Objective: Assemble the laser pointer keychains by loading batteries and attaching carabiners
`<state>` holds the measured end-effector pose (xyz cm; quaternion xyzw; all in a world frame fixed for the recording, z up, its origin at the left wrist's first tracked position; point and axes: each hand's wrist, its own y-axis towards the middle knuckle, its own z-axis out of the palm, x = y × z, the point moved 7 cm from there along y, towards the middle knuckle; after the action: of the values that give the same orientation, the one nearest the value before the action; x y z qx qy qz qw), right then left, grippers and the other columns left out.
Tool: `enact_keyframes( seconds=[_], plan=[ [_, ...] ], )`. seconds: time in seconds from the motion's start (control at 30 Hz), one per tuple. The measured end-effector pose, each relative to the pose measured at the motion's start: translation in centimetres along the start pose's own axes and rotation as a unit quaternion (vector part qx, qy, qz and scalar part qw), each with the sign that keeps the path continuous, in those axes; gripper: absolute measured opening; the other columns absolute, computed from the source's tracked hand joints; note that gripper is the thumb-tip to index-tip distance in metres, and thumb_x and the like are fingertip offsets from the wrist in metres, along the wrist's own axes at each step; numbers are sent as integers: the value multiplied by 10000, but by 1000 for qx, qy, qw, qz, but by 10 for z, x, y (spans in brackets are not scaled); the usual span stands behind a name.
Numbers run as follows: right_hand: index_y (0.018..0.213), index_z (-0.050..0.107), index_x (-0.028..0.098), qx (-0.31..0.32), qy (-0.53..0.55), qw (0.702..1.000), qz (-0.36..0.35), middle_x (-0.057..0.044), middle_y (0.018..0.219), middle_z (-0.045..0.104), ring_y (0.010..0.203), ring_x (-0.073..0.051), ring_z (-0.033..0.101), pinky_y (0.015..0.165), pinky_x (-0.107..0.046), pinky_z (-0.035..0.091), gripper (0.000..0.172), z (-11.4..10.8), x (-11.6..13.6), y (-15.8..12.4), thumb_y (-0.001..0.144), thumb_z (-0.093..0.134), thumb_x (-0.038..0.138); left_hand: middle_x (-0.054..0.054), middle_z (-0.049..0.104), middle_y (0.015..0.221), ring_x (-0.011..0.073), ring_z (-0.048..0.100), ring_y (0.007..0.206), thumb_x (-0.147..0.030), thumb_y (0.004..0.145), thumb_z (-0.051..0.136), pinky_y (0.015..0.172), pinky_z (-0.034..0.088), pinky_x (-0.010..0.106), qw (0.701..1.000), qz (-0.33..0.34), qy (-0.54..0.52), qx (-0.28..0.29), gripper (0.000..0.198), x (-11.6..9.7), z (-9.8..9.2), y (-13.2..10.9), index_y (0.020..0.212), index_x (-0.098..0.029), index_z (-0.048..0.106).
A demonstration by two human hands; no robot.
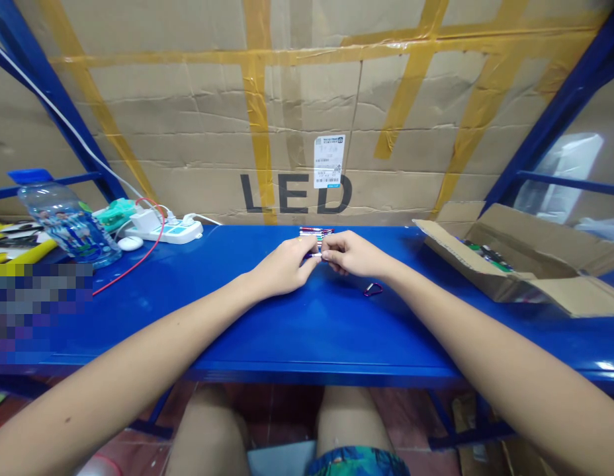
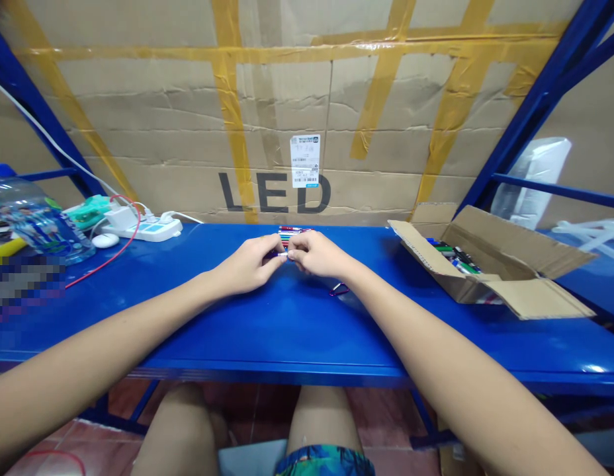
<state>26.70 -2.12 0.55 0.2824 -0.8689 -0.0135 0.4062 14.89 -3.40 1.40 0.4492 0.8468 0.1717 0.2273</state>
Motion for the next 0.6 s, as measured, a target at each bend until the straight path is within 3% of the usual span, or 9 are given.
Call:
enact_keyframes(
  seconds=[0.13, 0.37, 0.6],
  plan=[
    [634, 488, 190, -41, -55, 997, -28, 19, 547, 524, 558, -128, 462, 582, -269, 324, 211, -6, 6, 0, 842, 512, 211, 103, 605, 947, 221, 586, 914, -206, 1005, 360, 857, 486, 389, 999, -20, 31, -8, 242, 7, 5, 4, 883, -159, 563],
    [609, 478, 186, -33, -76, 996, -28, 15, 559, 519, 582, -127, 442, 588, -269, 303, 202, -3, 6, 0, 809, 508, 186, 87, 673, 854, 218, 626, 799, -224, 992, 439, 744, 467, 349, 996, -65, 19, 63, 210, 9, 9, 1, 856, -161, 586],
    [607, 461, 194, -26, 8, 1000, 11, 37, 501, 472, 503, -109, 407, 531, -257, 296, 200, -3, 0, 1, 796, 520, 225, 84, 677, 878, 222, 634, 833, -215, 978, 479, 756, 470, 344, 999, -22, 23, 10, 149, 1, 4, 0, 878, -162, 576]
  ],
)
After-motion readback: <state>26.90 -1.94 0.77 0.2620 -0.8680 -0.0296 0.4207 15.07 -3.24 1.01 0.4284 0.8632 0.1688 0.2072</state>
